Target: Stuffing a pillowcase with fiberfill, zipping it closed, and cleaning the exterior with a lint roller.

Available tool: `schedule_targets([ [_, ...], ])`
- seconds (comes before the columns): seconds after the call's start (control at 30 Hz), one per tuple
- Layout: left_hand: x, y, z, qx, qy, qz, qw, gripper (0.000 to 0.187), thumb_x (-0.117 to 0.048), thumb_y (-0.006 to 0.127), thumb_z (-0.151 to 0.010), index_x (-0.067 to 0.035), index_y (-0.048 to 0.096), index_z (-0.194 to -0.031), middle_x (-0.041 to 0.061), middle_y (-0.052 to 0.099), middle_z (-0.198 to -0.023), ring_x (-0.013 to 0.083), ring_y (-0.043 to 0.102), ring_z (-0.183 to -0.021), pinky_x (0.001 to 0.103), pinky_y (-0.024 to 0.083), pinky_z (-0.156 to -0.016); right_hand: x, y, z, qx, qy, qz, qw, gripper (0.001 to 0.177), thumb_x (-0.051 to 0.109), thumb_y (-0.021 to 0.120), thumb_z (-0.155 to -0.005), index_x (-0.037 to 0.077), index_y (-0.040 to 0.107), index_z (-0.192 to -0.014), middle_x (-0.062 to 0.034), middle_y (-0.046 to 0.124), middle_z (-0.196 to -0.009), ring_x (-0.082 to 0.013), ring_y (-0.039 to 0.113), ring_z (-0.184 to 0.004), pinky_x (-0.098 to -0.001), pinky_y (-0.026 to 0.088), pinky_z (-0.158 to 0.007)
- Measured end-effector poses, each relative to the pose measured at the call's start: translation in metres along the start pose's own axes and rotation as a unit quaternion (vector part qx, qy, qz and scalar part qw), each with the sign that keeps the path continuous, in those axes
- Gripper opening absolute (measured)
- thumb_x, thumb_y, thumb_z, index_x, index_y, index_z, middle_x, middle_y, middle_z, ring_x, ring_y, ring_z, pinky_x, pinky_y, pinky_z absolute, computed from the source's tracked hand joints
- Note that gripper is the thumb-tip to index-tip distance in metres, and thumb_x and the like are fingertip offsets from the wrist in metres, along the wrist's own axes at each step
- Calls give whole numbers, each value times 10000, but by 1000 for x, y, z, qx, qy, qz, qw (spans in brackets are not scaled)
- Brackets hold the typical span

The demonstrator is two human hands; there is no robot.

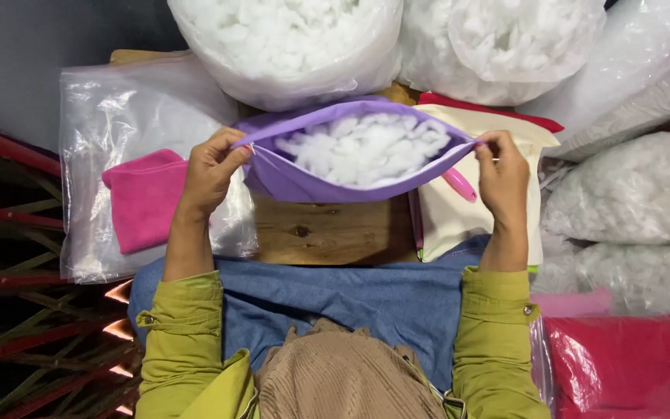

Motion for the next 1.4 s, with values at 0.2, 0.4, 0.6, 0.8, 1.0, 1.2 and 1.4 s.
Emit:
schedule_targets([
  [0.2, -8, 6, -18, -106, 83, -37, 990, 147, -124, 668, -1049, 3, 707, -1112, 144, 633, -1137, 174, 602, -1069, 271, 513, -919, -13, 23, -27, -60, -64, -31, 996, 20, 17, 632, -1056, 15, 626, -1076, -183, 646, -913, -319, 675, -817, -392, 573, -676],
  [0.4, -11, 10, -20, -136, 88, 8, 987, 136, -138, 632, -1060, -24, 702, -1038, 158, 626, -1205, 210, 600, -1140, 349, 463, -1039, -38, 18, -32, -107, -56, -41, 992, 31, -9, 605, -1028, -2, 611, -1058, -184, 575, -1001, -310, 671, -772, -385, 573, -641],
  [0.6, -4, 22, -14, -170, 41, 144, 974, 225, -273, 570, -1079, -69, 661, -1050, 132, 661, -1203, 147, 644, -1089, 304, 516, -985, -63, 21, -27, -112, -6, -137, 984, 58, 26, 614, -1022, 18, 623, -1079, -121, 595, -1025, -212, 656, -784, -291, 565, -659],
  [0.8, -9, 16, -8, -199, 53, 45, 978, 218, -246, 583, -1087, -57, 689, -1063, 114, 705, -1133, 106, 615, -1048, 264, 493, -930, -15, 10, -13, -107, -26, -283, 953, 41, 112, 502, -1101, 79, 483, -1115, -142, 636, -1209, -105, 619, -722, -214, 544, -681],
  [1.0, -90, 10, 1, -201, 206, -90, 953, 211, -193, 658, -1054, -1, 730, -1107, 199, 654, -1139, 252, 610, -1065, 346, 481, -951, 33, -26, -3, -154, -82, -312, 934, 108, 148, 518, -1138, 64, 454, -1116, -188, 662, -1110, -155, 640, -716, -242, 551, -664],
  [1.2, -197, 5, 57, -204, 216, -142, 944, 279, -308, 588, -1091, -48, 668, -1151, 138, 600, -1318, 237, 555, -1251, 384, 487, -1111, 99, -89, 34, -199, -185, -307, 912, 254, 333, 561, -1146, 145, 391, -1136, -25, 482, -972, -90, 428, -842, -202, 338, -784],
  [1.4, -100, -2, 8, -180, -31, 20, 983, 103, -160, 669, -1033, -105, 751, -1064, -13, 689, -939, 58, 615, -919, 293, 529, -991, 41, -36, 3, -88, -14, -171, 981, 93, -35, 553, -1071, 6, 584, -1149, -84, 539, -726, -149, 554, -538, -270, 483, -533],
])
Point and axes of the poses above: each hand's wrist, its own z-axis away from the middle knuckle, its own y-axis out of the palm, x = y × z, the point moved 3 cm from there along -z, towards the middle knuckle
